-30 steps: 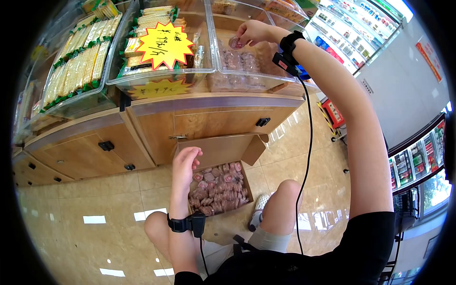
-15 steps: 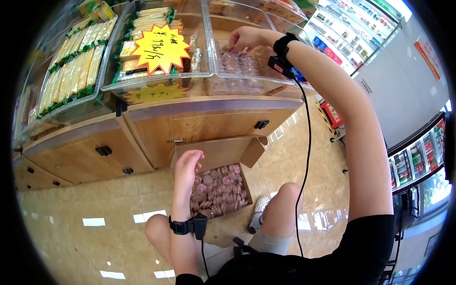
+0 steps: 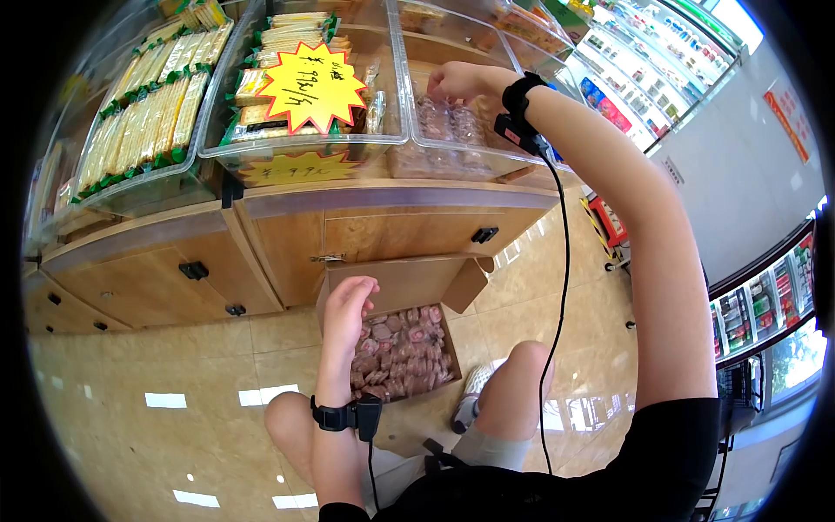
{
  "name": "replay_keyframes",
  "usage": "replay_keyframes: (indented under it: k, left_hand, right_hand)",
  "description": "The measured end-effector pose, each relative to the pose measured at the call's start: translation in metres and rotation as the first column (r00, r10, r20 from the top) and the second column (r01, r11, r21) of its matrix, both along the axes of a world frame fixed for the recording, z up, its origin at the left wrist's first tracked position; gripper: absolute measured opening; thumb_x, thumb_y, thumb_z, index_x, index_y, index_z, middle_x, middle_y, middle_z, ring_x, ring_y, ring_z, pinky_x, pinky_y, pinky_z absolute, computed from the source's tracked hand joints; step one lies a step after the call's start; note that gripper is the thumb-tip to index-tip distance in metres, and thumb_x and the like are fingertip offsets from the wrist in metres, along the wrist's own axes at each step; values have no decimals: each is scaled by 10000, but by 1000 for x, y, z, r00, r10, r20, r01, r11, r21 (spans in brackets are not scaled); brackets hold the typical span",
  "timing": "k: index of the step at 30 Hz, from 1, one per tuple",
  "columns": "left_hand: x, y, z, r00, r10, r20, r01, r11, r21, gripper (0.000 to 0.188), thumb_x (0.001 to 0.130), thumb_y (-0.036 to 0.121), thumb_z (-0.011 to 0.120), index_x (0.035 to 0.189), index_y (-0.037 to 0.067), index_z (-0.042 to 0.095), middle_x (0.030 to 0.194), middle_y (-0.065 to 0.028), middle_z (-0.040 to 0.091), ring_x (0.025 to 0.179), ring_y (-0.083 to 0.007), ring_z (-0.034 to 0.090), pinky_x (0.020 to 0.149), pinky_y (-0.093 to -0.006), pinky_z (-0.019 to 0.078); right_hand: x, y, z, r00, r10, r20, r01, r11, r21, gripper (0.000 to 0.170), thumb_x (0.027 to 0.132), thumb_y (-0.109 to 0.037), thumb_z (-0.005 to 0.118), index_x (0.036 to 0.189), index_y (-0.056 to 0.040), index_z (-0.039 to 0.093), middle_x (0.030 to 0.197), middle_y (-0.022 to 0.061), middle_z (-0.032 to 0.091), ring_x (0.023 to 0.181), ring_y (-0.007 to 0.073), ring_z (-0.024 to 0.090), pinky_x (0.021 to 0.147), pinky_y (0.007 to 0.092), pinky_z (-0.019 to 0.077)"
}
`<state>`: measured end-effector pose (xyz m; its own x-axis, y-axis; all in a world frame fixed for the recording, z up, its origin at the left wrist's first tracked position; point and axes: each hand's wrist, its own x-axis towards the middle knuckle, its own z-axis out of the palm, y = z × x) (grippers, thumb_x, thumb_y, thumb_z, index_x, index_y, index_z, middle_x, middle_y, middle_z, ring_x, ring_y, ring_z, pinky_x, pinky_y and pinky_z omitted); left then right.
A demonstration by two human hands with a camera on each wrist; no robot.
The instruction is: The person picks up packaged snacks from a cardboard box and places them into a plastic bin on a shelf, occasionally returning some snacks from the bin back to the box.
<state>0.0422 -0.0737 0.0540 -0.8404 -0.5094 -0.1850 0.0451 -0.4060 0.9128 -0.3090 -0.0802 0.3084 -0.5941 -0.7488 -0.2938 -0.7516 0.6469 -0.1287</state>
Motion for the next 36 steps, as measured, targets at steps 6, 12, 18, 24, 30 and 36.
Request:
replay_keyframes:
  k: [6,12,18,24,30,36]
  left_hand:
    - [-2,2,-1,1000,-7,-6,7,1000,-8,194,879,256,566,931,87,645,869,40,627,677,-33,453,514,-177,353]
    - [-3,2,-5,999,-6,-37,5,1000,-19,206,879,250,568,941,69,643,879,20,633,696,-47,472,572,-189,373]
    - [-2,3,0,1000,-5,-7,5,1000,-16,205,879,241,562,949,66,644,879,13,636,701,-53,481,589,-193,378]
    - [-2,3,-1,1000,-1,-6,1,1000,-29,204,889,228,539,947,61,639,886,-1,640,685,-54,494,607,-198,381]
    - [-2,4,0,1000,-3,-17,3,1000,-30,205,897,221,529,951,56,637,888,-7,642,678,-53,501,616,-200,382]
    - [-3,7,2,1000,0,-27,-1,1000,-25,203,885,232,556,943,56,640,873,2,634,686,-54,492,602,-199,375]
  right_hand:
    - [4,-1,-3,1000,-21,-15,21,1000,4,365,780,-265,586,1123,-143,604,1016,34,614,896,171,582,742,357,505]
    - [12,-6,-1,1000,-18,-6,18,998,60,414,774,-222,532,1179,-149,581,1100,47,603,965,187,580,773,369,513]
    - [16,-7,3,1000,-25,-11,26,995,98,376,777,-208,507,1137,-139,589,1092,68,617,980,201,601,770,381,526]
    - [21,-6,5,1000,-9,-9,10,994,112,352,762,-206,513,1094,-121,597,1065,56,620,938,188,602,757,376,522]
    - [1,-11,-6,1000,-22,-12,23,991,134,410,764,-229,533,1164,-157,585,999,29,620,870,161,578,733,359,497]
    - [-1,-10,-8,999,-23,-36,28,993,118,427,773,-238,544,1182,-121,588,1061,74,620,934,206,577,759,361,488]
